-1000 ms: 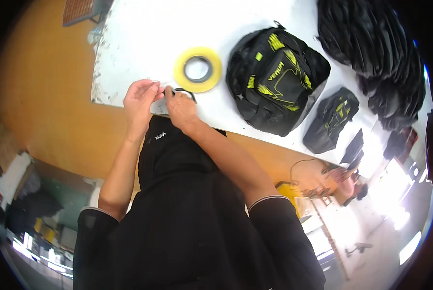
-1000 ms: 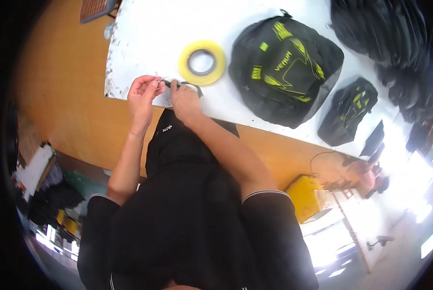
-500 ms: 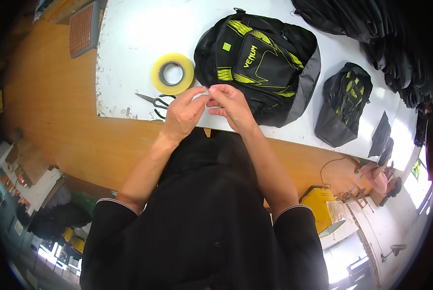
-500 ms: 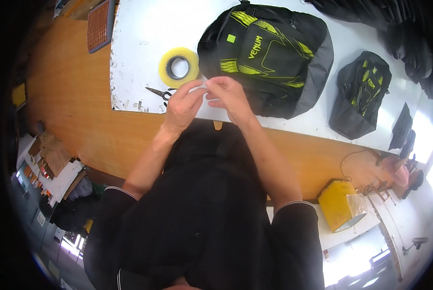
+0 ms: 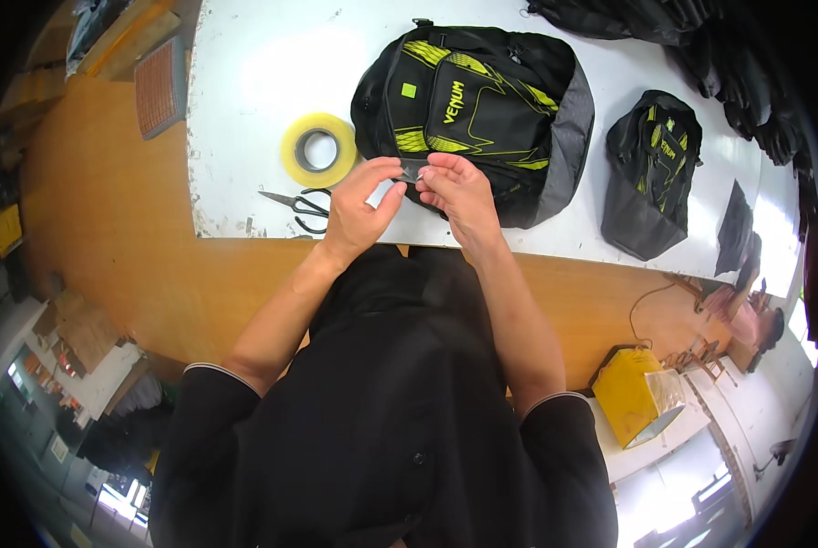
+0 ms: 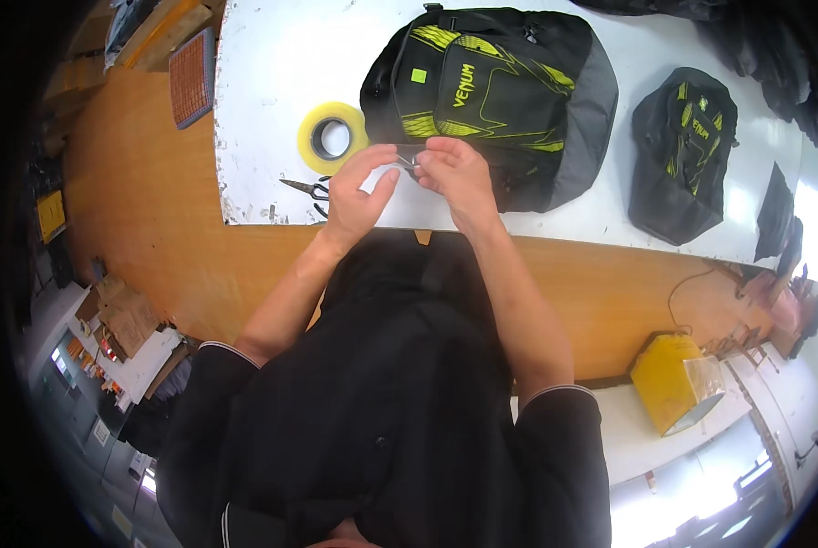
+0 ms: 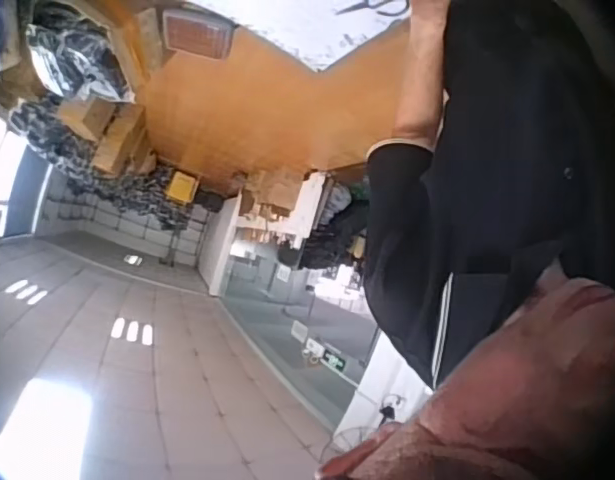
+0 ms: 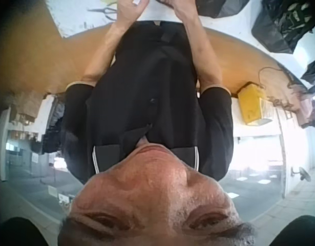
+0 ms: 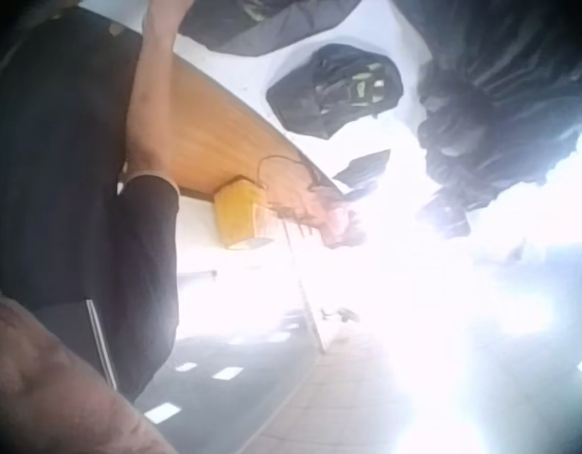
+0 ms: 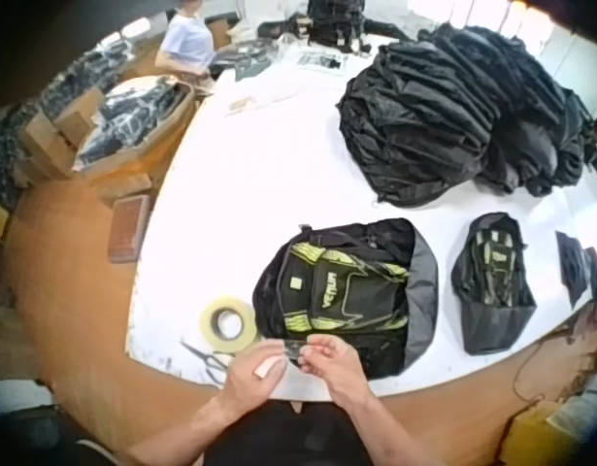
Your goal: The person prepares backpacks by cutting pieces of tape with scissors and sticking the tape onto the bags, then stacking them on a work table.
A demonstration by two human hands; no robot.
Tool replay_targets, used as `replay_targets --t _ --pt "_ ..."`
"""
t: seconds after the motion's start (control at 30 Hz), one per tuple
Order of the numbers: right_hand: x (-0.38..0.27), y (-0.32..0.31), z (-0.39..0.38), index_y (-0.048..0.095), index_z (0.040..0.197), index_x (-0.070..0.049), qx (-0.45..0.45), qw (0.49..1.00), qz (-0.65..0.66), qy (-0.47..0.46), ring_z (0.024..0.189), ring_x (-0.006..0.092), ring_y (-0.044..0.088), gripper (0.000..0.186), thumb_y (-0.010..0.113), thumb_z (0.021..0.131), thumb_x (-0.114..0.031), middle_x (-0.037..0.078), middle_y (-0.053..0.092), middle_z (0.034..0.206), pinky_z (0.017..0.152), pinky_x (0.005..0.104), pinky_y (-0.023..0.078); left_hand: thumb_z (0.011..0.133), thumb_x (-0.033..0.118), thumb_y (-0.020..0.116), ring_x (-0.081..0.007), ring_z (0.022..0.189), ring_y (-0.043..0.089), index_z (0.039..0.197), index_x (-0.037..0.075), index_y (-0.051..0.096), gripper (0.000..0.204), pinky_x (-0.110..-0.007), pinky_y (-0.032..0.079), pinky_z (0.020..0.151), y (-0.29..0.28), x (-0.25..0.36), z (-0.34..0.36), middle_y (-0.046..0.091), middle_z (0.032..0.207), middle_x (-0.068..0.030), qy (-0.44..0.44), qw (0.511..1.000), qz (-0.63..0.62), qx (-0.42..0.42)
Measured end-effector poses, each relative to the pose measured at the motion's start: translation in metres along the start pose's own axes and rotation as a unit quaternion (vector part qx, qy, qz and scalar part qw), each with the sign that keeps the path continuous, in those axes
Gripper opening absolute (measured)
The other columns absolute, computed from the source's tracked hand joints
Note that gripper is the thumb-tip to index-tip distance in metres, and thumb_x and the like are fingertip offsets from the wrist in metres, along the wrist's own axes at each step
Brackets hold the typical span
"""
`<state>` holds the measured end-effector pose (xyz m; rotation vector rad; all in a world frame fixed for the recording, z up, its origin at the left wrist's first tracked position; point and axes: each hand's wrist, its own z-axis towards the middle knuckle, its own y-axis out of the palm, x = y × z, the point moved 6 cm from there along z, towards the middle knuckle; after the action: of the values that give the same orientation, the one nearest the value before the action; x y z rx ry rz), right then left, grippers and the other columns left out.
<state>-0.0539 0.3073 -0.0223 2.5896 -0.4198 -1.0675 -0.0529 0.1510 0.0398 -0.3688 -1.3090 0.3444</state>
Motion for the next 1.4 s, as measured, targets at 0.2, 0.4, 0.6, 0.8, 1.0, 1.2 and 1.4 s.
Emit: replay_targets --t 0.2,0.4,0.6,0.8,1.0,1.2,1.4 --pt "0.002 -0.004 0.016 0.052 0.115 0.005 0.026 0.998 -0.041 -0.038 0.08 0.014 0.062 0.033 0.062 0.085 -0.004 0.01 0.063 0.094 0.07 0.0249 0.052 0.084 0.009 0.068 -0.0128 0.079 0.064 0.093 -0.002 0.066 0.015 -0.025 0.05 0.07 0.014 -0.032 0.011 0.068 0.09 -0.009 -0.174 0.975 -0.137 0.025" --pt "-0.022 -0.009 0.047 0.056 0.111 0.005 0.054 0.971 -0.183 -0.142 0.076 0.0128 0.063 0.028 0.06 0.085 -0.004 0.01 0.065 0.092 0.065 0.0236 0.052 0.083 0.008 0.066 -0.0106 0.076 0.063 0.093 0.0 0.066 0.013 -0.025 0.05 0.068 0.031 -0.057 0.031 0.068 0.084 -0.0056 -0.265 0.957 -0.114 0.026" --pt "-0.022 -0.017 0.086 0.057 0.112 0.004 0.096 0.957 -0.228 -0.151 0.07 0.0138 0.065 0.033 0.063 0.083 -0.009 0.011 0.068 0.091 0.062 0.0257 0.052 0.078 0.0 0.064 -0.0189 0.074 0.068 0.092 -0.002 0.064 0.014 -0.029 0.052 0.068 0.039 -0.065 0.062 0.068 0.083 -0.0114 -0.171 0.985 -0.027 0.026" --pt "-0.031 -0.01 0.121 0.057 0.115 0.0 0.161 0.924 -0.306 -0.162 0.06 0.0159 0.067 0.037 0.063 0.082 -0.014 0.009 0.071 0.087 0.064 0.0289 0.052 0.074 0.0 0.065 -0.0268 0.082 0.065 0.09 0.002 0.064 0.016 -0.036 0.05 0.077 0.054 -0.094 0.1 0.066 0.087 -0.0117 -0.022 0.996 0.084 -0.001" --pt "-0.032 -0.005 0.146 0.057 0.118 -0.016 0.201 0.857 -0.46 -0.115 0.094 0.0261 0.066 0.038 0.064 0.082 -0.023 0.001 0.072 0.093 0.082 0.0395 0.05 0.077 0.002 0.061 -0.0216 0.089 0.063 0.089 0.008 0.063 0.013 -0.043 0.038 0.093 0.072 -0.114 0.113 0.066 0.088 -0.003 0.082 0.968 0.233 -0.049" --pt "-0.035 -0.001 0.15 0.058 0.11 -0.015 0.215 0.804 -0.545 -0.103 0.094 0.0267 0.066 0.028 0.062 0.084 -0.023 0.002 0.071 0.093 0.083 0.04 0.049 0.079 0.005 0.06 -0.0206 0.086 0.063 0.088 0.012 0.063 0.011 -0.048 0.036 0.094 0.076 -0.134 0.112 0.066 0.086 -0.0014 0.076 0.945 0.311 -0.073" --pt "-0.032 -0.008 0.158 0.058 0.106 -0.015 0.238 0.818 -0.519 -0.068 0.093 0.0278 0.066 0.025 0.063 0.083 -0.025 0.003 0.071 0.093 0.082 0.0401 0.049 0.08 0.009 0.061 -0.0207 0.082 0.062 0.086 0.014 0.065 0.009 -0.048 0.035 0.094 0.076 -0.138 0.113 0.065 0.083 -0.0004 0.06 0.947 0.308 -0.068"
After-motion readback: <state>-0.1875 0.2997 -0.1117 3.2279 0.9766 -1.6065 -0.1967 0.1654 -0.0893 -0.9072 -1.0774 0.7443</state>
